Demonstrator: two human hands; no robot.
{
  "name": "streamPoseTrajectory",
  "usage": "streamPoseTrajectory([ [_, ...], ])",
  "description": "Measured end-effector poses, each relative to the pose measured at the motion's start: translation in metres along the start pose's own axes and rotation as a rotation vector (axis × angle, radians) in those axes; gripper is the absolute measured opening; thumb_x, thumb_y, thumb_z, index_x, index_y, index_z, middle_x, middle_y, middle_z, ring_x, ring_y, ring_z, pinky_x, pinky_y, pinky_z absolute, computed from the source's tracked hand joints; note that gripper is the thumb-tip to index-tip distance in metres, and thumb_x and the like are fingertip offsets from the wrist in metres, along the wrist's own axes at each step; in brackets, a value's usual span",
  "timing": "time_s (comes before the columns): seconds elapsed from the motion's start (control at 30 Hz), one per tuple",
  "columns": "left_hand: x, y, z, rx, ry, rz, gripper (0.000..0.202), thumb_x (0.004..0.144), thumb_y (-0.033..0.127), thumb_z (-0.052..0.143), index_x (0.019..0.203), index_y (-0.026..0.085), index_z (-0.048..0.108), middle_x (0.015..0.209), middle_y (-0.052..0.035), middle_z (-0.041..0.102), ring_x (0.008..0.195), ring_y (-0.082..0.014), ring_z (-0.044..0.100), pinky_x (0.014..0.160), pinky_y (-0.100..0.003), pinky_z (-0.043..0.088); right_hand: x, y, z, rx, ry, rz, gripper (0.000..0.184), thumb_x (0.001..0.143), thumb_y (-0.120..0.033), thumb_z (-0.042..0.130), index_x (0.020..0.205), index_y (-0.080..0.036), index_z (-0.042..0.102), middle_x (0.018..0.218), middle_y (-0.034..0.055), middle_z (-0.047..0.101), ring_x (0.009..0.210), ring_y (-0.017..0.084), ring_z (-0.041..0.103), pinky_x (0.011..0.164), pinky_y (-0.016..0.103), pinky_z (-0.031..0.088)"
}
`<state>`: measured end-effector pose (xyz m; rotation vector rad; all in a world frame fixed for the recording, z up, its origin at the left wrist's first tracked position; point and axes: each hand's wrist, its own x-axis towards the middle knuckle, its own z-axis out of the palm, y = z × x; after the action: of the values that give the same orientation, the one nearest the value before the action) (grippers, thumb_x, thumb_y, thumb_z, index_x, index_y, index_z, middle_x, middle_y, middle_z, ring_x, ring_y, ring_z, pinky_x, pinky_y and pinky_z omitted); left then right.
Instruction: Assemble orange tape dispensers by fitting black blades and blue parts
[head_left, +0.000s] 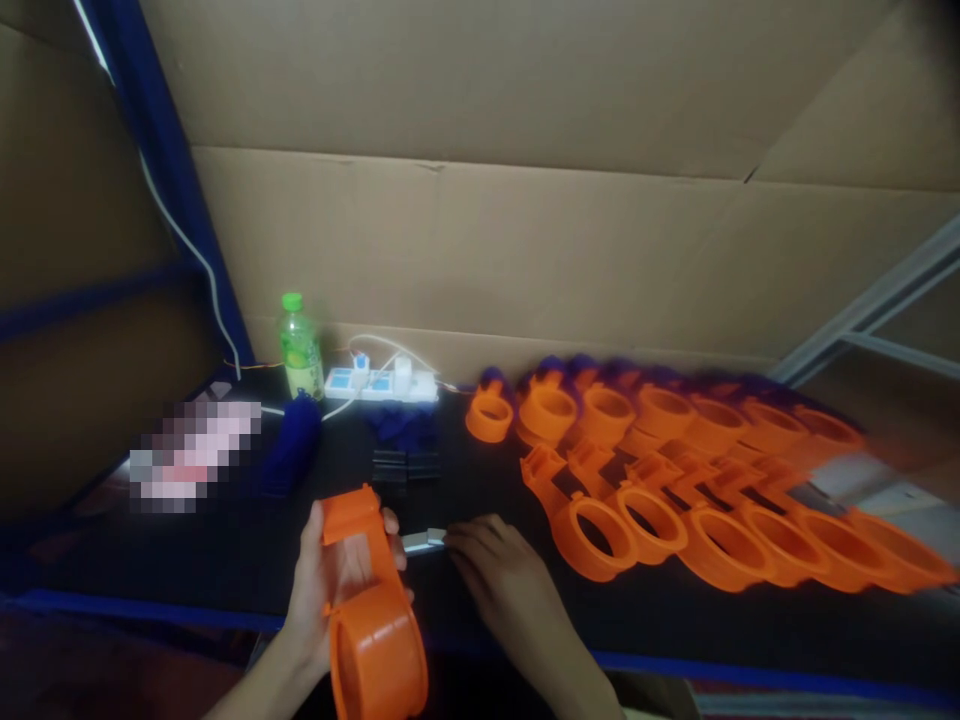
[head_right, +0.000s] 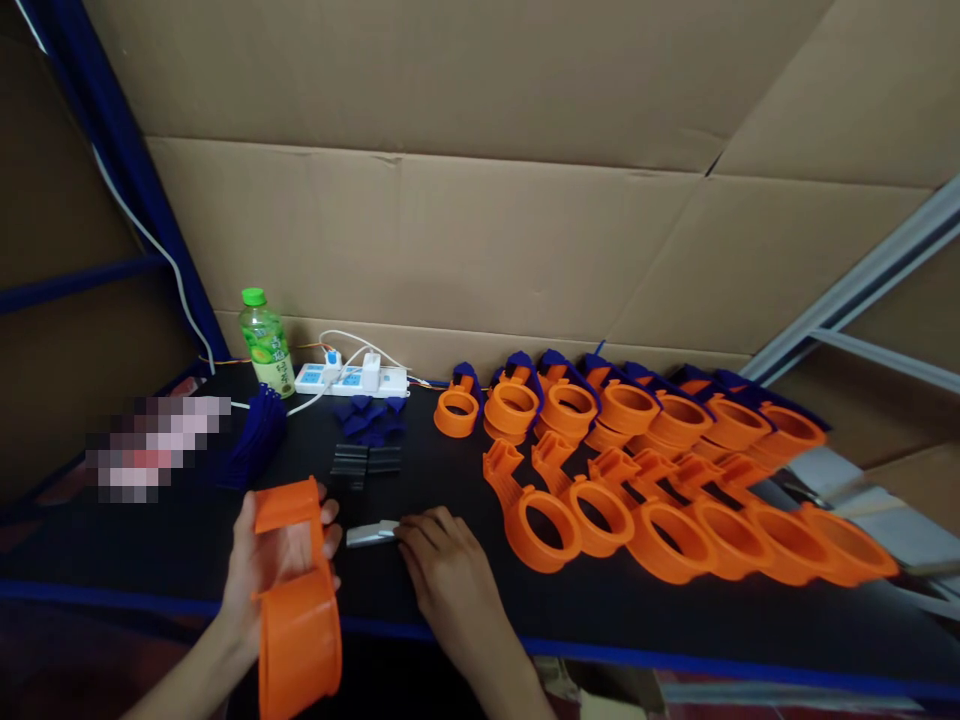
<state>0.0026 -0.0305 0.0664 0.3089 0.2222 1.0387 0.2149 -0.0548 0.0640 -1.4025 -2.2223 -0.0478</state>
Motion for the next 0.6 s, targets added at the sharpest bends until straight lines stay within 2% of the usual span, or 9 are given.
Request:
streamPoseTrajectory([
  [0.13,0.002,-0.001,0.002,-0.026,-0.049,0.023,0.048,0.087,0.061,0.055,0.105,0.019,0.065,0.081,-0.0030,0.060,0.064,-0.0156,0.056,0.066,-0.039,0.060,-0.001,0.007,-0.001,0.002,0.015,0.019,0.023,0.098,-0.012,0.049,0.103,-0.022,0.068,0.102,0.0035,0.071,0.095,0.019,0.063,0.082,0.035,0.050],
  [0.3,0.002,0.002,0.011,-0.038,-0.007,-0.036,0.049,0.097,0.050,0.037,0.119,0.015,0.063,0.095,-0.0109,0.062,0.083,-0.0244,0.062,0.075,-0.047,0.057,-0.003,0.013,-0.007,-0.005,-0.001,0.049,0.021,0.097,-0.012,0.050,0.102,-0.022,0.068,0.096,0.0026,0.070,0.089,0.018,0.063,0.074,0.031,0.049],
  [0.43,0.000,0.001,0.010,-0.019,0.006,-0.045,0.042,0.100,0.032,0.038,0.137,0.022,0.054,0.099,-0.0102,0.064,0.086,-0.0243,0.064,0.083,-0.052,0.054,-0.005,0.017,-0.016,-0.027,-0.003,0.088,0.024,0.098,-0.013,0.047,0.102,-0.022,0.069,0.092,0.0038,0.070,0.086,0.018,0.063,0.073,0.030,0.049],
  [0.6,0.002,-0.002,0.007,0.091,-0.004,-0.049,0.048,0.099,0.028,0.044,0.147,0.029,0.042,0.101,-0.0089,0.064,0.087,-0.0234,0.064,0.085,-0.053,0.054,-0.009,0.025,-0.024,-0.044,-0.018,0.137,0.023,0.099,-0.019,0.048,0.099,-0.021,0.070,0.089,0.0047,0.070,0.082,0.019,0.065,0.070,0.031,0.049],
])
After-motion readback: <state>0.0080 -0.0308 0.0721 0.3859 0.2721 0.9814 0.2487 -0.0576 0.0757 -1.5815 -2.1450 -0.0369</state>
